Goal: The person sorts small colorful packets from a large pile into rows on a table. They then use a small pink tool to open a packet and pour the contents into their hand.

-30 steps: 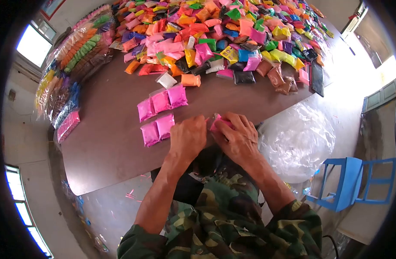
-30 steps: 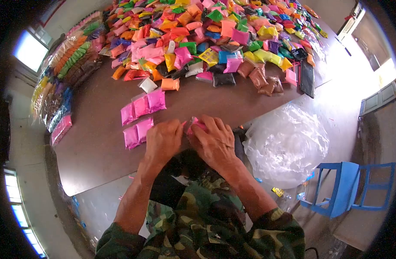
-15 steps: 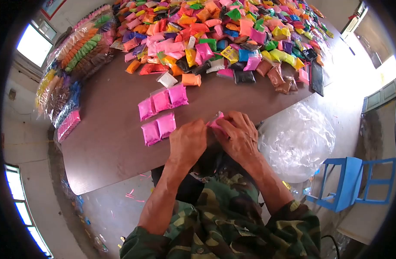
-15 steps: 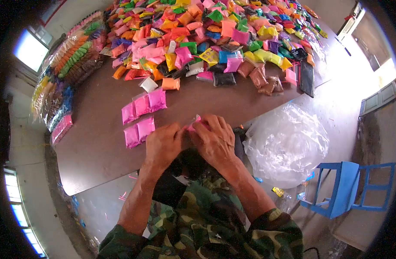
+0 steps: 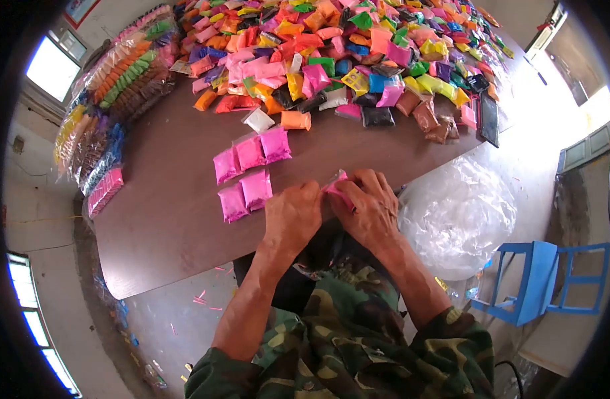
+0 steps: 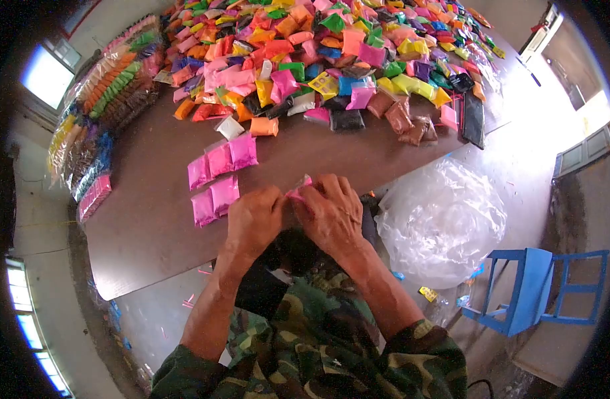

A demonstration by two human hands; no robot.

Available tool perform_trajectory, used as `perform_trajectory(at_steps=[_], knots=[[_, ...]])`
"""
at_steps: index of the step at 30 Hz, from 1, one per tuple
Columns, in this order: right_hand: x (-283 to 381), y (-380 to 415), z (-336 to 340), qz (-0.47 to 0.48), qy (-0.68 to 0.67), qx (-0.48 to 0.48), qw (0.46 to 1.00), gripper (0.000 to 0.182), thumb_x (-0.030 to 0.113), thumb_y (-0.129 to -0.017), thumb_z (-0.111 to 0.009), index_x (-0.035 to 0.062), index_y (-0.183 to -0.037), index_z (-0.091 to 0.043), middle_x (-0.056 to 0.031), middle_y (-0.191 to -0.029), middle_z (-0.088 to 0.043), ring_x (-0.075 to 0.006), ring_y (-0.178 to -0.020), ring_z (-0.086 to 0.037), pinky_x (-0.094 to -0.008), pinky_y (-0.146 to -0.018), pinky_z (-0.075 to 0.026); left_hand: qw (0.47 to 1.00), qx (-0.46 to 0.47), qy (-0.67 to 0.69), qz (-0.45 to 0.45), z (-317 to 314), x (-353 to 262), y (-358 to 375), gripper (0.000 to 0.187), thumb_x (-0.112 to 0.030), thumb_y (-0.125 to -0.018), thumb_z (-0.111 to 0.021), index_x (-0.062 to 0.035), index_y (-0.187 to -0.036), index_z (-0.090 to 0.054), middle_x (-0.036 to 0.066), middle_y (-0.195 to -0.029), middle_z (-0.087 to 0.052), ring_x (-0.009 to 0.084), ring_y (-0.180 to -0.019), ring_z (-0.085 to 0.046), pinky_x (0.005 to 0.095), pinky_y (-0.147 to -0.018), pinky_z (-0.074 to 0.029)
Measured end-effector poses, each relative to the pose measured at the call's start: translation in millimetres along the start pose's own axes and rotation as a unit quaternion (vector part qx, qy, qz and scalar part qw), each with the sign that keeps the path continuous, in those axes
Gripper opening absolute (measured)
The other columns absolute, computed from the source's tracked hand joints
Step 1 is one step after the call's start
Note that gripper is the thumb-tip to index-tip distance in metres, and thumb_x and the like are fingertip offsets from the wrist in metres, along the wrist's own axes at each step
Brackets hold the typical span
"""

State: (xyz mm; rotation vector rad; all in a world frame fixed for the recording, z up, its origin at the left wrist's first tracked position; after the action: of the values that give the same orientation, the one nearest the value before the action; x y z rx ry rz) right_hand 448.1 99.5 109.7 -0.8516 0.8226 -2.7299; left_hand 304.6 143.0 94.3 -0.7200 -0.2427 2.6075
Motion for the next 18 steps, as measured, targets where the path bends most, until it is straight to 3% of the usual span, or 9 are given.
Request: perform_trajectory(at_steps=[4,10,13,18], knots=[[0,0,1,-0.003,0.004,0.004,1.0,0.025,0.015,-0.077,-0.088,0.0131,-0.1,-0.078,-0.007,-0.105,-0.066,-0.0317,-0.097,-0.067,-0.044,-0.081,-0.056,0.998,0.028,-0.04,0.028,-7,6,-9,0.017,-0.018,-0.098,-0.068,-0.0056,-0.088,-0.064,0.018,-0.086,-0.069,0.0432,-0.083,-0.069,0.0547,-0.07,-0.053],[1,1,-1,0.017,-0.005,-0.009,1.0,0.021,0.019,-0.081,-0.084,0.0118,-0.097,-0.073,-0.0091,-0.104,-0.062,-0.0335,-0.095,-0.063,-0.0454,-0.08,-0.054,0.998,0.014,-0.02,-0.063,-8,-13,-16,0.016,-0.019,-0.097,-0.064,-0.0072,-0.087,-0.064,0.017,-0.082,-0.071,0.0426,-0.076,-0.071,0.0548,-0.067,-0.056],[1,1,2,0.015,0.001,-0.011,1.0,0.026,0.013,-0.076,-0.088,0.0118,-0.1,-0.077,-0.0068,-0.104,-0.067,-0.0313,-0.097,-0.067,-0.0433,-0.081,-0.056,0.997,0.032,-0.041,-0.054,-11,-8,-29,0.016,-0.02,-0.098,-0.063,-0.0075,-0.087,-0.065,0.016,-0.082,-0.072,0.0431,-0.076,-0.072,0.0545,-0.067,-0.056],[-2,0,2,0.006,-0.003,-0.003,1.0,0.02,0.012,-0.08,-0.084,0.0111,-0.099,-0.078,-0.0085,-0.103,-0.068,-0.0322,-0.094,-0.067,-0.0434,-0.08,-0.056,0.997,0.024,-0.03,-0.069,-15,-11,-29,0.019,-0.022,-0.099,-0.063,-0.0072,-0.088,-0.065,0.017,-0.081,-0.071,0.0433,-0.075,-0.072,0.0544,-0.066,-0.056]])
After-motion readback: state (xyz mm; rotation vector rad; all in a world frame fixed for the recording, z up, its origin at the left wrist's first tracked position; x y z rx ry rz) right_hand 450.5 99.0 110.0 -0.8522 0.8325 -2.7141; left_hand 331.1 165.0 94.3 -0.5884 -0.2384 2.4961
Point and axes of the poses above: each hand's wrist, its own y-axis away from the middle knuckle, its own z-axis out of the back of the hand, x = y × z, the point moved 10 cm from there along -y, towards the middle knuckle
